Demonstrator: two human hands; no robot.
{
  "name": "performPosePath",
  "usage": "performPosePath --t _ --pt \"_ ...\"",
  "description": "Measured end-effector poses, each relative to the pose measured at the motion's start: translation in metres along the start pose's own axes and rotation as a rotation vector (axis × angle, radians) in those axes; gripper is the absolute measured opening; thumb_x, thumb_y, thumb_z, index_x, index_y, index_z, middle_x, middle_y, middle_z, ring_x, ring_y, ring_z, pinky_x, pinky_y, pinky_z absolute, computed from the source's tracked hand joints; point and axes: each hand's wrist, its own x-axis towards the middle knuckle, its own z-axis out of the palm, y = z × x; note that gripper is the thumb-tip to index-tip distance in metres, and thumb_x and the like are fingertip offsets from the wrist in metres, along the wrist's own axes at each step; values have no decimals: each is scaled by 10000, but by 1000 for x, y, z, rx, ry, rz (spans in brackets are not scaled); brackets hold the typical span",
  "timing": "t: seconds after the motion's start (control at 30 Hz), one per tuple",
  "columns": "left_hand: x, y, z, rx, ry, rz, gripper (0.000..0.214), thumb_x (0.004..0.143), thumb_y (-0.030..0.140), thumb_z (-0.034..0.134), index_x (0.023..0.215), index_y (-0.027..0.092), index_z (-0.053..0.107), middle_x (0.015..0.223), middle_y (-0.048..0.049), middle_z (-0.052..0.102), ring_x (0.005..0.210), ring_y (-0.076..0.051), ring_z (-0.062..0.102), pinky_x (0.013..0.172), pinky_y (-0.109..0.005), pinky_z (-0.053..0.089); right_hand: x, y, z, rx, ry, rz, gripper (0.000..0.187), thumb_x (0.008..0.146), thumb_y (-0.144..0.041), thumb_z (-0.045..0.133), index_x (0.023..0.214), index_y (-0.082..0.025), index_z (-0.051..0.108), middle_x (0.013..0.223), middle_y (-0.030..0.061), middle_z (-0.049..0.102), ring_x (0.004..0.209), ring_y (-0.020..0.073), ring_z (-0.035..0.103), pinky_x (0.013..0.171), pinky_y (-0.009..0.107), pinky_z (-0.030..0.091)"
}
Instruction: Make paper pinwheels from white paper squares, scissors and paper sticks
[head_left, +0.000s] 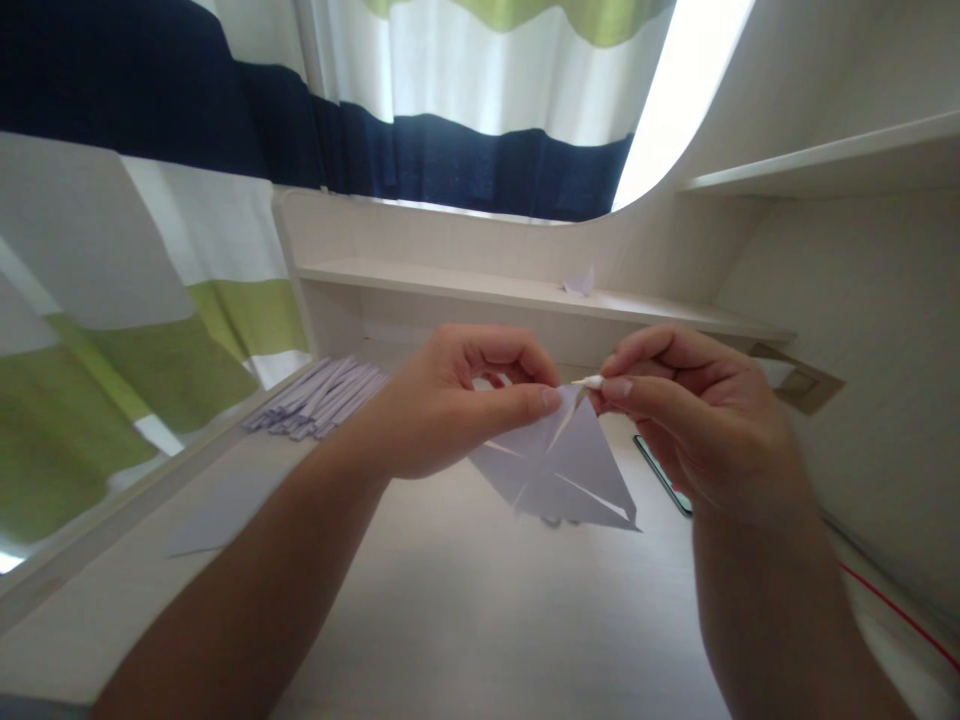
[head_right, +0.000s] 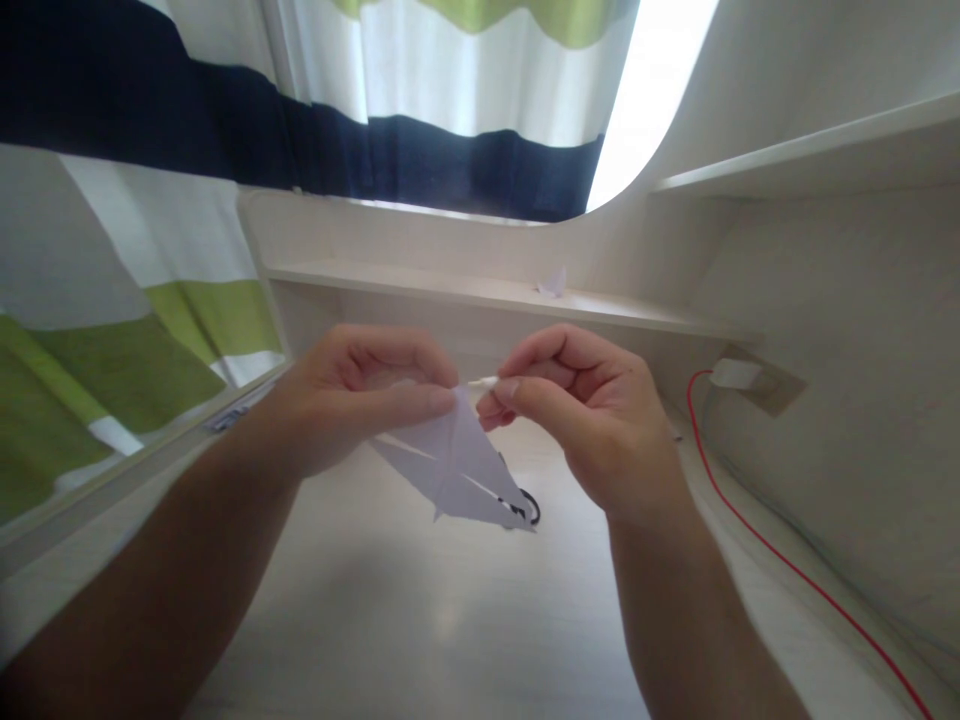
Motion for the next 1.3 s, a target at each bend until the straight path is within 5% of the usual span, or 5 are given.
performPosePath --t 0.23,1.3 --pt "0 4 -1 -27 -20 -6 133 915 254 757 801 188 741 720 0 692 595 -110 616 508 -205 456 1 2 -3 87 -102 18 156 810 -108 831 831 -259 795 746 -17 764 656 144 725 624 254 623" --pt "0 17 -2 -154 -95 -102 163 904 229 755 753 174 731 627 13 656 531 -102 602 453 -180 432 2 4 -5 193 -268 36 99 869 -191 864 904 -266 809 779 2 801 692 176 779 688 293 665"
